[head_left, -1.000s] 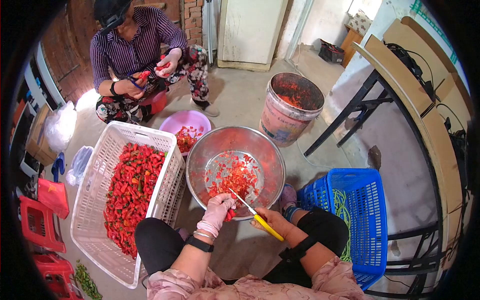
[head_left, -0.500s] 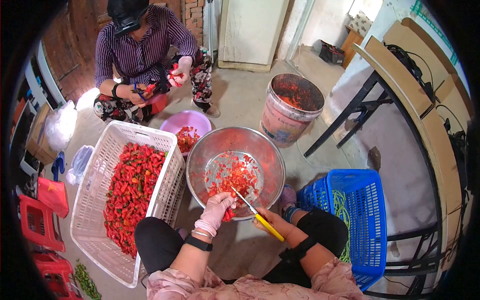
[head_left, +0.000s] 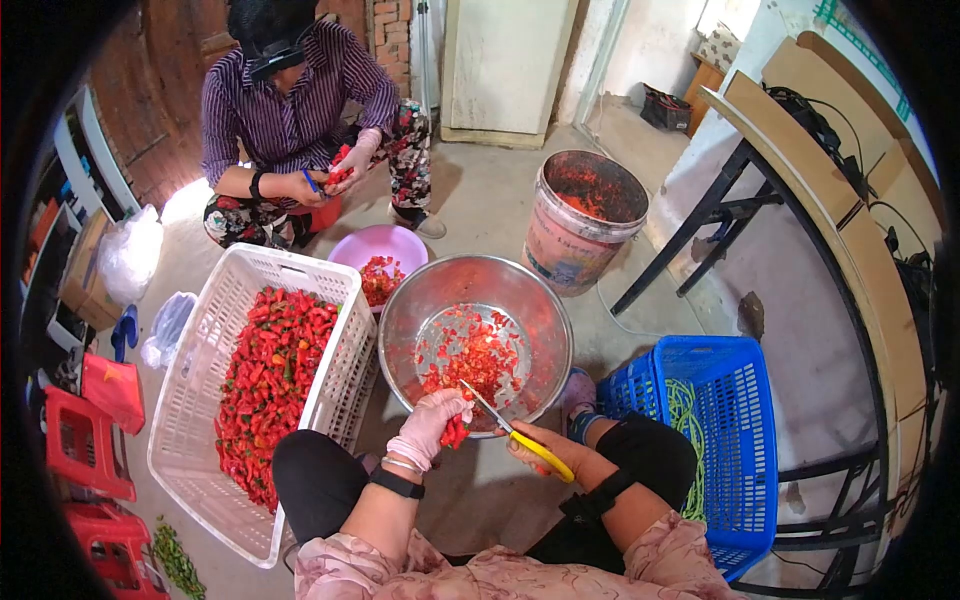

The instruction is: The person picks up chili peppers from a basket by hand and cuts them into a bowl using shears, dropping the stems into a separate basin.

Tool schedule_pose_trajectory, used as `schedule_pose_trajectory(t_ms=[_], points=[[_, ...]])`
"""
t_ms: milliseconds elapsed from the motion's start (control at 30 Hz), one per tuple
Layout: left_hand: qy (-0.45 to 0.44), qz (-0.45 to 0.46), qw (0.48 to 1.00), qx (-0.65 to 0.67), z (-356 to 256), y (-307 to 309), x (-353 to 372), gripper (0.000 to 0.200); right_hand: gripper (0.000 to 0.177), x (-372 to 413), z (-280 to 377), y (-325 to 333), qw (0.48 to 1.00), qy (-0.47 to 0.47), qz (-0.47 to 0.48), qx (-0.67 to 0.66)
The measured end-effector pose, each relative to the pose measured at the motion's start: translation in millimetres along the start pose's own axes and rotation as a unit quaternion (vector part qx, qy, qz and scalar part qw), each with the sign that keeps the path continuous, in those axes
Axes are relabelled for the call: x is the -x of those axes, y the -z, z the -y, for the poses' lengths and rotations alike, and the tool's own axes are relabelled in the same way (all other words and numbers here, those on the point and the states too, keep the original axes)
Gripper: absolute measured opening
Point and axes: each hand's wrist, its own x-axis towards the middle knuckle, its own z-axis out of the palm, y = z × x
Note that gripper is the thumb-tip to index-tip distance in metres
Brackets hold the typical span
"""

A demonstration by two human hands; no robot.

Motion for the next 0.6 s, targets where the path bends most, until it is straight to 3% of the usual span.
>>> schedule_pose_trajectory(t_ms=[33, 100, 233, 300, 333, 400, 433, 500, 600], points=[[-0.001, -0.001, 1.0, 0.0, 0.2, -0.9, 0.7, 0.008, 0.035, -4.8, -10.6, 2.2, 1.0, 0.0, 0.001, 0.001], [-0.007, -0.015, 0.999, -0.036, 1.6, -0.6, 1.8, 0.009, 0.032, -16.6, -31.5, 5.3, 0.98, 0.137, -0.022, 0.142], [0.001, -0.02, 0.999, -0.038, 5.8, 0.5, 3.1, 0.009, 0.026, -18.0, -41.1, -3.2, 0.975, 0.171, -0.042, 0.138], [0.01, -0.122, 0.982, -0.145, 3.5, -10.7, 9.9, 0.012, 0.022, -18.0, -40.9, -8.4, 0.977, 0.137, -0.09, 0.138], [0.009, -0.122, 0.982, -0.146, 9.2, -10.5, 8.0, 0.012, 0.022, -18.6, -41.1, -9.6, 0.977, 0.138, -0.09, 0.138], [-0.107, -0.195, 0.939, -0.262, 34.4, -5.9, 9.3, 0.015, 0.021, -14.9, -49.0, -15.2, 0.978, 0.138, -0.087, 0.126], [-0.106, -0.195, 0.939, -0.262, 40.5, -3.0, 7.6, 0.015, 0.021, -16.4, -52.3, -15.7, 0.979, 0.138, -0.088, 0.126], [-0.283, -0.24, 0.808, -0.457, 50.0, 2.3, 3.4, 0.019, 0.029, -19.7, -56.3, -16.4, 0.976, 0.159, -0.105, 0.104], [-0.357, -0.27, 0.763, -0.466, 58.8, 6.7, -4.7, 0.015, 0.028, -17.3, -51.9, -15.4, 0.972, 0.145, -0.112, 0.15]])
